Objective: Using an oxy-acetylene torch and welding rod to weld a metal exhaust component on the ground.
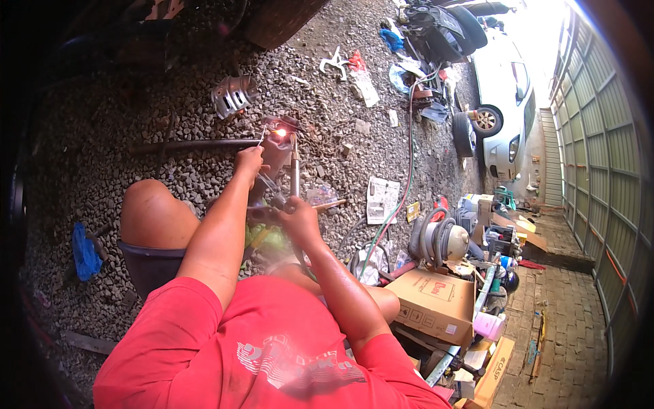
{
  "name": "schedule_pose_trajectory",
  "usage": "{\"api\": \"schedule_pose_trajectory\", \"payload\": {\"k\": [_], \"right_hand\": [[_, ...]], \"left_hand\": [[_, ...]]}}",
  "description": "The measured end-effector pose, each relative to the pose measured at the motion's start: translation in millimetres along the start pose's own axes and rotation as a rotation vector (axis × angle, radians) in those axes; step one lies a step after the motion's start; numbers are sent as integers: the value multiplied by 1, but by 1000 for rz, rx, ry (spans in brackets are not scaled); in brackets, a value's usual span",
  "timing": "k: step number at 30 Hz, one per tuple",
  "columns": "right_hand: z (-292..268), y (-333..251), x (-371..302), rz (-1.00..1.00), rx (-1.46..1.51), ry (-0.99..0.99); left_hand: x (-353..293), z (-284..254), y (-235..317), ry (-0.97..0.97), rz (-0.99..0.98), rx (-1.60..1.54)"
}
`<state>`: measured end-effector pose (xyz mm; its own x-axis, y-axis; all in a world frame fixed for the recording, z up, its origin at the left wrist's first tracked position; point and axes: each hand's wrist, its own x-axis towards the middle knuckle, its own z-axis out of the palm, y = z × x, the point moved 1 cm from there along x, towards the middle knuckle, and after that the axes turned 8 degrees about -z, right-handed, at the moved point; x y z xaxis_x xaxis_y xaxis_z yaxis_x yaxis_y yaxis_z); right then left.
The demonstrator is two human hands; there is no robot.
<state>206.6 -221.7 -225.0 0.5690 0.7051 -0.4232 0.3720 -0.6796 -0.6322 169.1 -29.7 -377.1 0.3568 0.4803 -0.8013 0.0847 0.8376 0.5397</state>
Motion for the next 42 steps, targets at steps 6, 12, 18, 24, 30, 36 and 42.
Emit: {"api": "schedule_pose_trajectory", "payload": {"k": [6, 12, 18, 24, 30, 36, 42], "right_hand": [[-2, -4, -2, 20, 0, 9], [-2, 5, 1, -3, -10, -4], [1, -5, -1, 5, 10, 10], [-5, -9, -2, 25, -2, -15], [-2, 0, 2, -20, 11, -10], [-1, 0, 5, 9, 40, -25], [0, -3, 5, -7, 38, -29]], "left_hand": [[0, 4, -4, 11, 54, 7], [0, 4, -2, 9, 36, 32], [4, -1, -3, 11, 53, 27], [-5, 2, 2, 6, 46, 94], [-2, 0, 0, 16, 43, 86], [4, 1, -5, 14, 41, 71], [7, -2, -5, 5, 44, 52]]}}
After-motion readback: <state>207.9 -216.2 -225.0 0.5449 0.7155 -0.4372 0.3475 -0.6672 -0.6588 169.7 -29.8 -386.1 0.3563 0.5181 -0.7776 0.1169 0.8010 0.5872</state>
